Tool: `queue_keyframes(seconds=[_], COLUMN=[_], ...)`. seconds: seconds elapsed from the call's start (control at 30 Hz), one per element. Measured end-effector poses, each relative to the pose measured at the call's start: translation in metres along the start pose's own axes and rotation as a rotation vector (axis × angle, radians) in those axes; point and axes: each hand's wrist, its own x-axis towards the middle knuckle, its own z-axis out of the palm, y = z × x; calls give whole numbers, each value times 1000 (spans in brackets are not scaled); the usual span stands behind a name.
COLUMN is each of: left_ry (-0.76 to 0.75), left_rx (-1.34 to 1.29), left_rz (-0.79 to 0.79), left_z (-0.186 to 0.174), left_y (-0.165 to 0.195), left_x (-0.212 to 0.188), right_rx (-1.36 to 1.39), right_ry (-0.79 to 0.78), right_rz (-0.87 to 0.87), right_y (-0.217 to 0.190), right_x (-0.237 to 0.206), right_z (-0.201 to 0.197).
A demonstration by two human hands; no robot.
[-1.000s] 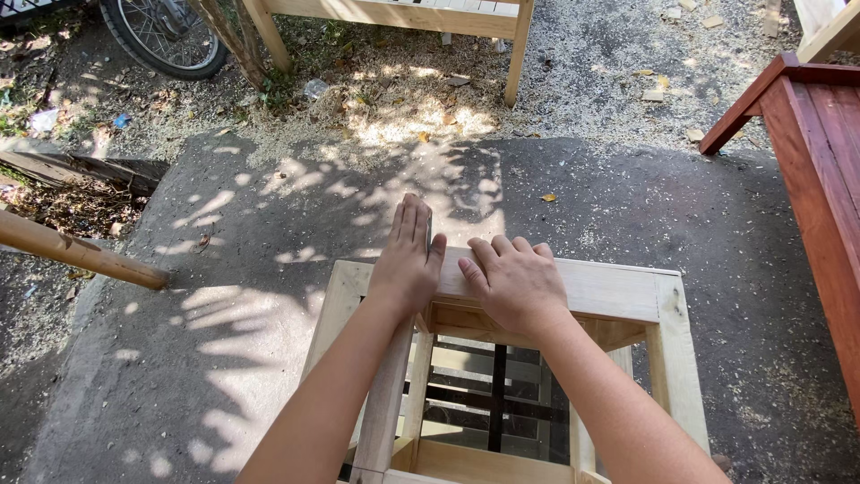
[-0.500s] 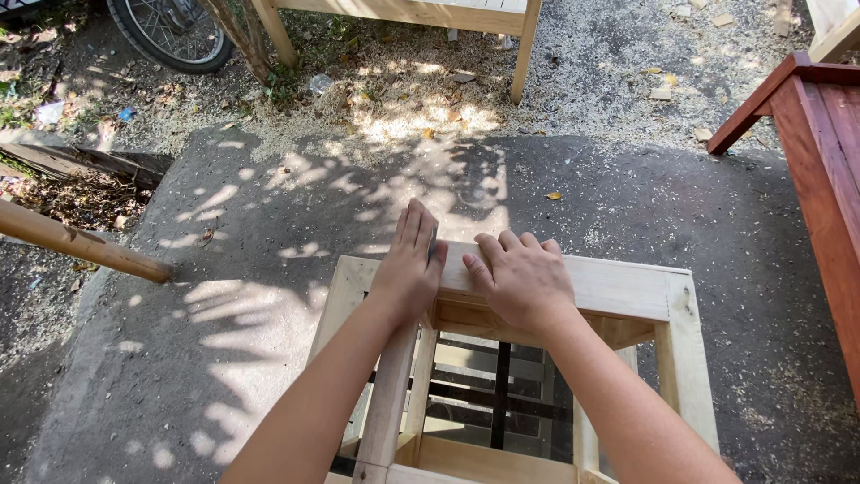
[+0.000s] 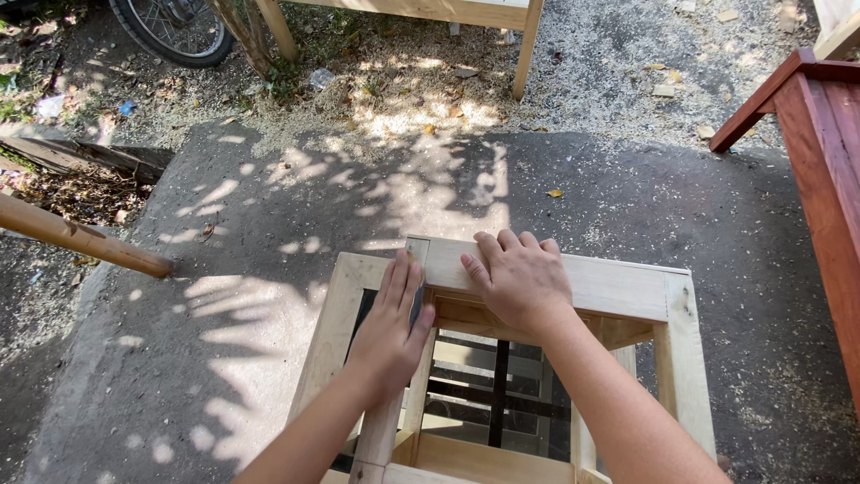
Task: The person sands the top edges and side rails of a wooden stool frame using a sanding block. The person moves the sanding block back and forth along the wood surfaces to smooth them. The stool frame remains stationary on the ground during the task.
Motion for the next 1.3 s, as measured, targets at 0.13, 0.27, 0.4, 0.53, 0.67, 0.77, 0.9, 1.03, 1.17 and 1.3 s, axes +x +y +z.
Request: queue_keyframes(seconds=[0.13, 0.27, 0.4, 0.53, 0.67, 0.77, 0.9, 1.03, 1.17, 1.3], left_ry=[8, 68, 59, 58, 39, 73, 148, 73, 31, 12], left_rx=[-36, -32, -85, -24, -12, -133, -118, -160, -119, -89], left_rz=[-71, 14, 70, 73, 0, -74, 35, 70, 18, -41], left_z=[-13, -18, -8, 6, -2, -12, -7, -6, -3, 0], left_y=[-1, 12, 10, 0, -3, -3, -1, 7, 11, -5], left_x=[99, 75, -54, -72, 37, 112, 83, -59, -82, 34], right_rx=[3, 28, 42, 27, 22, 32, 15, 0, -8, -23], right_ry=[31, 34, 65, 5, -9, 21, 63, -11, 17, -20], right_rz=[-11, -13, -33, -12, 1, -12, -32, -3, -15, 4], right_y=[0, 0, -2, -5, -4, -2, -1, -3, -3, -1], right_x=[-1, -3, -4, -5, -5, -4, -5, -3, -2, -2], right_z=[1, -2, -5, -6, -7, -7, -6, -5, -3, -2])
